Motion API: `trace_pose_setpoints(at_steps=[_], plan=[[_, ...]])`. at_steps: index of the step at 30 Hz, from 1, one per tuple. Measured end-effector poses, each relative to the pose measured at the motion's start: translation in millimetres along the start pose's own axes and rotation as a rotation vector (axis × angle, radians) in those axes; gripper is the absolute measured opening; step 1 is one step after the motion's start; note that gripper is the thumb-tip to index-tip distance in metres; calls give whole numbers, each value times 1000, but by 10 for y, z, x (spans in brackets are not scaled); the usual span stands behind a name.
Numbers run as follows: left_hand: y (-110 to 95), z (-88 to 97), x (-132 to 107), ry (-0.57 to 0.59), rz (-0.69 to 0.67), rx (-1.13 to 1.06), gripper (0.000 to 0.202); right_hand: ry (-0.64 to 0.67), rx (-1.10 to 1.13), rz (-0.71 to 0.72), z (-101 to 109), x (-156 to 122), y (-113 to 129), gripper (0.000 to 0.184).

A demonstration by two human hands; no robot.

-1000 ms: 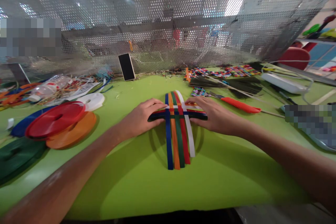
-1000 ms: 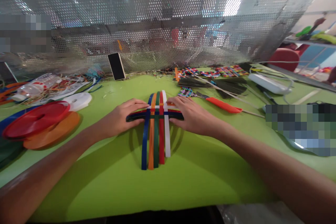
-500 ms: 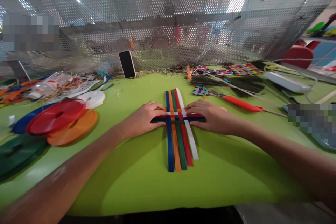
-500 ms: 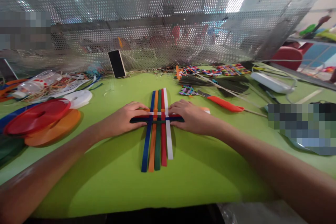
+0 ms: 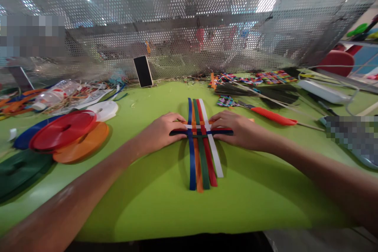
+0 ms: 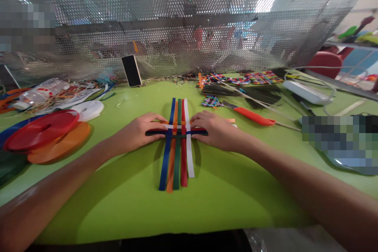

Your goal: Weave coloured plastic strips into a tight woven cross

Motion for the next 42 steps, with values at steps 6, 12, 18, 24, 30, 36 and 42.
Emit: trace_pose_setpoints(at_steps=[6, 12, 18, 24, 30, 36, 42], plan=[[1, -4, -10, -31, -27, -3, 21, -56, 30, 23, 7, 5, 12, 16], [11, -15, -7, -10, 3, -12, 26, -38, 33, 21, -6, 4, 9, 19], [-2, -20, -6, -63, -55, -25, 21, -61, 61, 15, -10, 1, 0, 16], [0, -43, -11, -141, -114, -18, 18, -104, 106, 26, 30, 30, 64, 14], [-14, -21, -20, -182, -128, -9, 17, -134, 122, 39, 54, 36, 88, 15], [-43, 10, -17, -115, -64, -50, 21, -125, 96, 18, 47, 16, 63, 19], [-44, 5, -11, -80, -5, -80, 34, -98, 54, 2, 37, 12, 71, 25]])
Point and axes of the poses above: each hand's wrist, its own x-axis towards the middle knuckle, its own z-axis out of the back of the hand, y = z × x, the point moved 2 cm from there along x, towards the middle knuckle, and after that the axes turned 3 degrees about z, right-handed, at the moved point
